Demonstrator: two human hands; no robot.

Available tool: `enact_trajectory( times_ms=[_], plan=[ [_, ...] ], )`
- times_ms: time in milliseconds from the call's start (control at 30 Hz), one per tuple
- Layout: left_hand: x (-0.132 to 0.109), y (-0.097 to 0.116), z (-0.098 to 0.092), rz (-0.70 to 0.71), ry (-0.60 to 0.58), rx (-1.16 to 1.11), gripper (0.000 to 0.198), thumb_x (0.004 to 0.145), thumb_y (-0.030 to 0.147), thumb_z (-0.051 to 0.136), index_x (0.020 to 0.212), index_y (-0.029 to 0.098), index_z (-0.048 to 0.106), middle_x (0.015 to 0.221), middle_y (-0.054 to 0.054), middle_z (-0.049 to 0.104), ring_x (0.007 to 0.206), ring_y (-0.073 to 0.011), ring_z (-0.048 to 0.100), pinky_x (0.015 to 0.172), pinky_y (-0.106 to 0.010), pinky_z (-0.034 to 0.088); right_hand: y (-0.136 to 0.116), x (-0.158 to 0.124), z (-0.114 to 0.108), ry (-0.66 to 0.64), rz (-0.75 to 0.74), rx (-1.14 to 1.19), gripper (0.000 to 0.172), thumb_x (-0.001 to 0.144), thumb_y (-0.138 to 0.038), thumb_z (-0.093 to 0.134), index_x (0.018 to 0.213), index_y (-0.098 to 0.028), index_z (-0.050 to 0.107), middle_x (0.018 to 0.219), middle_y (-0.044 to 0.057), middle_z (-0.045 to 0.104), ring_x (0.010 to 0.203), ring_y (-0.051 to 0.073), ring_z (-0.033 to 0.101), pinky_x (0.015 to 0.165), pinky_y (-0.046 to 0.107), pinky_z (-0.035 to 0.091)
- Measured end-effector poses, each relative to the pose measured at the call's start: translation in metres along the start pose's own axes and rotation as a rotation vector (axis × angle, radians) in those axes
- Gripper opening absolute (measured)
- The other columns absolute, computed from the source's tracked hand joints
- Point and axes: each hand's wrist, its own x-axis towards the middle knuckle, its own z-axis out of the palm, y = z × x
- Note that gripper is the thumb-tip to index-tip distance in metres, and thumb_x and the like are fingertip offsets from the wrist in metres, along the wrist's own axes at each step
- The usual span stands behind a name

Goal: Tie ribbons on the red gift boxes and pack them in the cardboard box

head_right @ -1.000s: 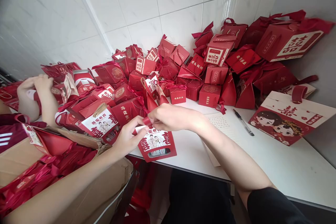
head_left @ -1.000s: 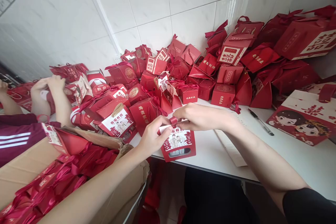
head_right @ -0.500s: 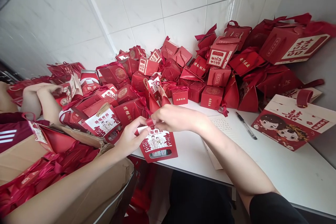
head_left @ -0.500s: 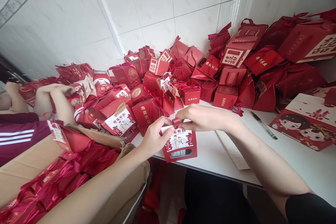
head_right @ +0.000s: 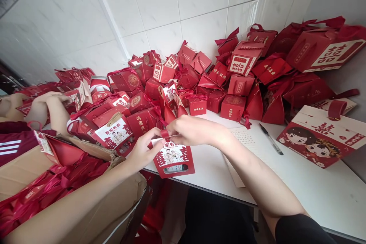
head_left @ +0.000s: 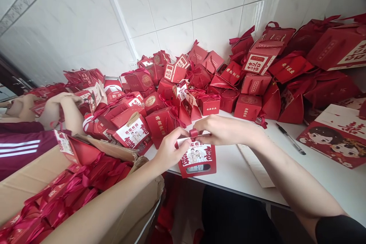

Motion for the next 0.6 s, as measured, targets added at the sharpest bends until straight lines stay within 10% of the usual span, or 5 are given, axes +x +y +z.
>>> enact_trajectory(
  times_ms=[600],
  plan=[
    [0.0003, -0.0010, 0.0010, -0.014, 0.012, -0.037, 0.006, 0.081, 0.023, 0.049, 0.080, 0.017, 0.052, 0.078, -0.001, 0.059, 0.074, -0.0134, 0.057, 0.068, -0.024, 0.046, -0.0049, 0.0020, 0.0019, 0.022, 0.050, -0.017, 0.015, 0.080, -0.026, 0.055, 0.070, -0.014, 0.055, 0.063, 0.000, 0.055, 0.051, 0.009, 0.042, 0.049, 0.022, 0.027]
  ],
)
